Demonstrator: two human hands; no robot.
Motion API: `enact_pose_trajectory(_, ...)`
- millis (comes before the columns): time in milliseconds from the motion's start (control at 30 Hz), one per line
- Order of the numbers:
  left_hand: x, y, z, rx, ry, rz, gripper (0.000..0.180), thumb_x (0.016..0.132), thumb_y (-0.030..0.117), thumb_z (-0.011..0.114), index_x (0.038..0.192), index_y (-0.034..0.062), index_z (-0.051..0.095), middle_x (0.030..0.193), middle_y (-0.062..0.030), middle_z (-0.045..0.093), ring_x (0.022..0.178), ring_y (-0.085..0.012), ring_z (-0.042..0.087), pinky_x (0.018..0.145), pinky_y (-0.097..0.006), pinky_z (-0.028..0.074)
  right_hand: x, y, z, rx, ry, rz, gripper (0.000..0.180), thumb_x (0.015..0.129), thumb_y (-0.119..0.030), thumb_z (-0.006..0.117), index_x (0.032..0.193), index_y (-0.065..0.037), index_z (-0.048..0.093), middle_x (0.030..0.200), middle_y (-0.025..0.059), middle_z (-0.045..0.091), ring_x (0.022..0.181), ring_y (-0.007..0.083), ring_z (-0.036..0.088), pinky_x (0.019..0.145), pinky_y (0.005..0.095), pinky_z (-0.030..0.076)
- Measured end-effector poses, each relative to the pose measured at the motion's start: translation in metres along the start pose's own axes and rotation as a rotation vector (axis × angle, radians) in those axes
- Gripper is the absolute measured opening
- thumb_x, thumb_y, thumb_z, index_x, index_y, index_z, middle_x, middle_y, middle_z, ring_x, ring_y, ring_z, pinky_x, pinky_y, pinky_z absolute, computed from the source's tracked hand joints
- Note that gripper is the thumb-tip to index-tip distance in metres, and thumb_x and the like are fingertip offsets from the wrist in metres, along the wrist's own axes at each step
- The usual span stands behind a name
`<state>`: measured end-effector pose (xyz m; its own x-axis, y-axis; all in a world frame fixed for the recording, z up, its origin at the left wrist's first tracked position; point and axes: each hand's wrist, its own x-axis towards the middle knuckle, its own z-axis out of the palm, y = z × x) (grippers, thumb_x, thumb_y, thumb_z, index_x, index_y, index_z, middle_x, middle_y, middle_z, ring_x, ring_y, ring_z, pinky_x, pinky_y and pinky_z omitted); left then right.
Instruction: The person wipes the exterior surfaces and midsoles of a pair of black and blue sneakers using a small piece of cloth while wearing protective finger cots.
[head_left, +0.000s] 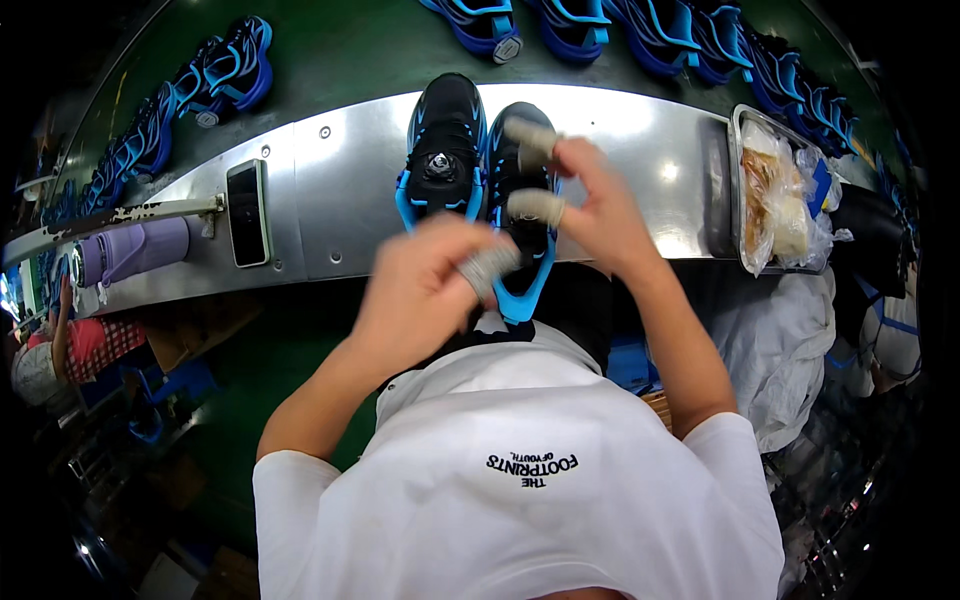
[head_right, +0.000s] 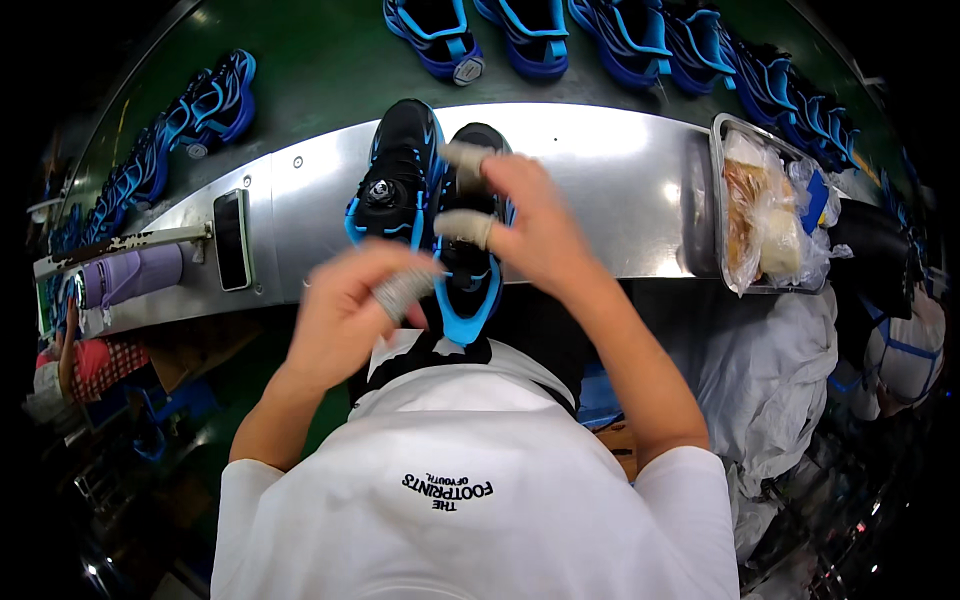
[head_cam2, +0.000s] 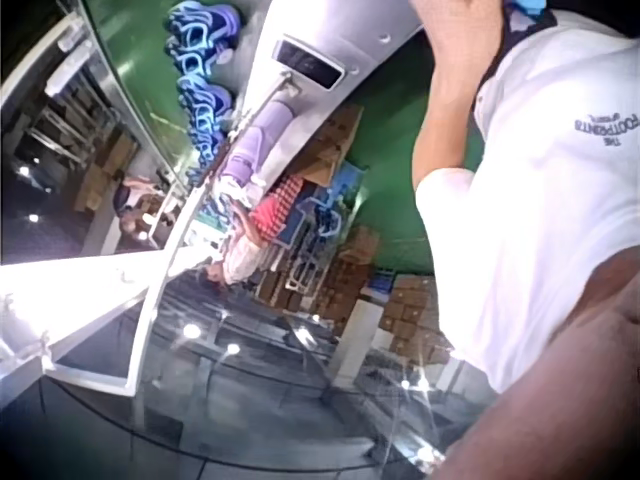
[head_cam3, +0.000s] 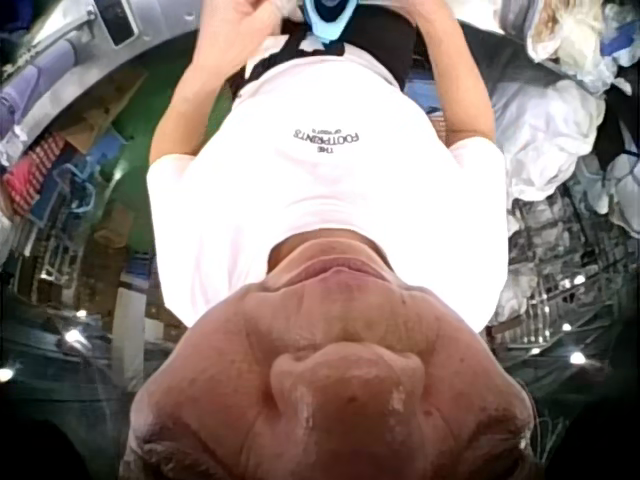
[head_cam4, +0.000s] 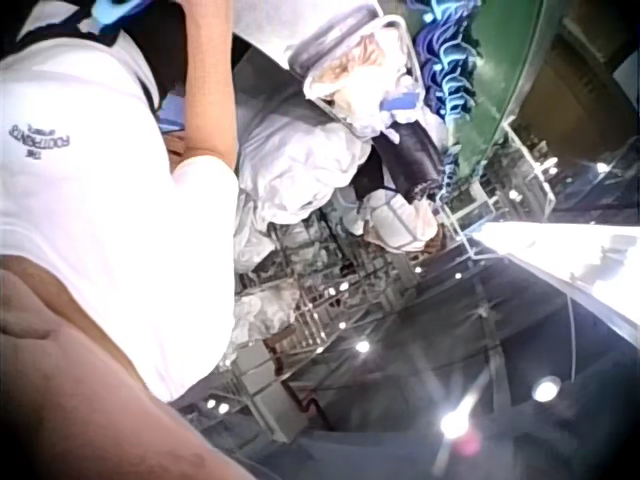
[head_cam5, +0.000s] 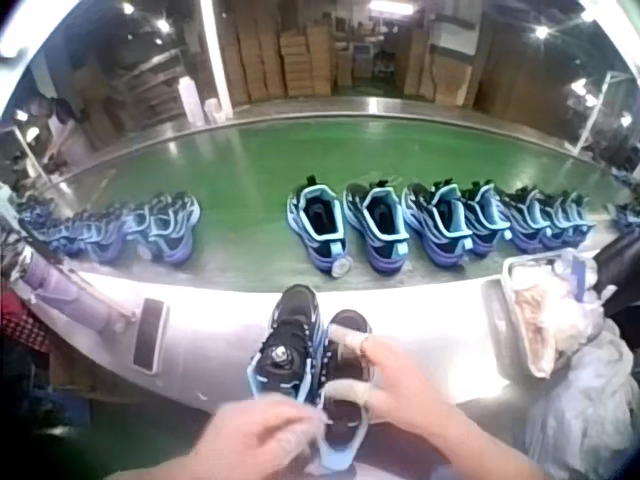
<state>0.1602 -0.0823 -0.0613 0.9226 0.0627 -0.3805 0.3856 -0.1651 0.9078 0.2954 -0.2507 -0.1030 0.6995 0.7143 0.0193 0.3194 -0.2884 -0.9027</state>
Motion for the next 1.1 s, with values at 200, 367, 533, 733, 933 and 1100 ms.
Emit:
enact_pose_trajectory(200, 0.056, -0.031, -0.024, 0.468, 0.419, 0.348, 0.039, 0.074, 0.004, 0.070, 0.113, 0.0051, 0.064, 0.097, -0.0075, 0.059, 0.081, -0.0181, 0.053, 0.072, -0.027, 0.043, 0.080, 0.034, 0.025, -0.187, -0.011, -0.141, 0.060, 0.082, -0.037, 0.072, 0.133, -0.011, 0.056, 0.117, 0.0167, 0.058, 0.114, 0.0340, 0.052, 0.099, 0.0417, 0.042)
enact_pose_trajectory(367, 0.061, -0.044, -0.056, 0.095, 0.007, 0.302, 0.052, 0.075, 0.002, 0.067, 0.126, 0.0077, 0.060, 0.096, -0.0006, 0.058, 0.085, -0.0112, 0.049, 0.075, -0.026, 0.042, 0.116, 0.057, 0.060, -0.318, -0.160, -0.059, 0.068, 0.084, -0.046, 0.068, 0.140, -0.012, 0.049, 0.142, 0.0278, 0.041, 0.128, 0.0452, 0.041, 0.108, 0.0480, 0.036)
enact_pose_trajectory(533, 0.060, -0.043, -0.048, 0.368, 0.203, 0.229, 0.047, 0.080, 0.007, 0.068, 0.126, 0.0081, 0.059, 0.111, -0.0021, 0.060, 0.089, -0.0124, 0.050, 0.080, -0.025, 0.041, 0.130, 0.066, 0.070, -0.365, -0.158, -0.088, 0.068, 0.083, -0.046, 0.068, 0.139, -0.012, 0.050, 0.141, 0.0300, 0.042, 0.128, 0.0472, 0.040, 0.107, 0.0490, 0.036)
enact_pose_trajectory(733, 0.064, -0.038, -0.059, 0.295, 0.059, 0.433, 0.041, 0.078, 0.009, 0.070, 0.118, 0.0058, 0.060, 0.100, -0.0029, 0.056, 0.087, -0.0140, 0.049, 0.080, -0.026, 0.041, 0.137, 0.076, 0.071, -0.292, -0.162, -0.157, 0.063, 0.083, -0.042, 0.069, 0.135, -0.011, 0.053, 0.137, 0.0273, 0.046, 0.126, 0.0458, 0.042, 0.106, 0.0478, 0.037)
enact_pose_trajectory(933, 0.068, -0.049, -0.065, 0.082, -0.015, 0.242, 0.042, 0.081, 0.010, 0.069, 0.121, 0.0047, 0.059, 0.107, -0.0019, 0.059, 0.088, -0.0133, 0.051, 0.083, -0.026, 0.040, 0.137, 0.071, 0.069, -0.316, -0.145, -0.170, 0.060, 0.083, -0.040, 0.069, 0.133, -0.010, 0.056, 0.132, 0.0250, 0.051, 0.122, 0.0425, 0.046, 0.104, 0.0470, 0.038)
enact_pose_trajectory(1100, 0.063, -0.047, -0.067, 0.177, -0.020, 0.388, 0.038, 0.086, 0.011, 0.067, 0.123, 0.0047, 0.061, 0.109, -0.0043, 0.065, 0.092, -0.0121, 0.054, 0.083, -0.027, 0.041, 0.134, 0.069, 0.063, -0.300, -0.106, -0.201, 0.050, 0.084, -0.030, 0.069, 0.129, -0.010, 0.059, 0.126, 0.0201, 0.056, 0.119, 0.0388, 0.048, 0.104, 0.0446, 0.039)
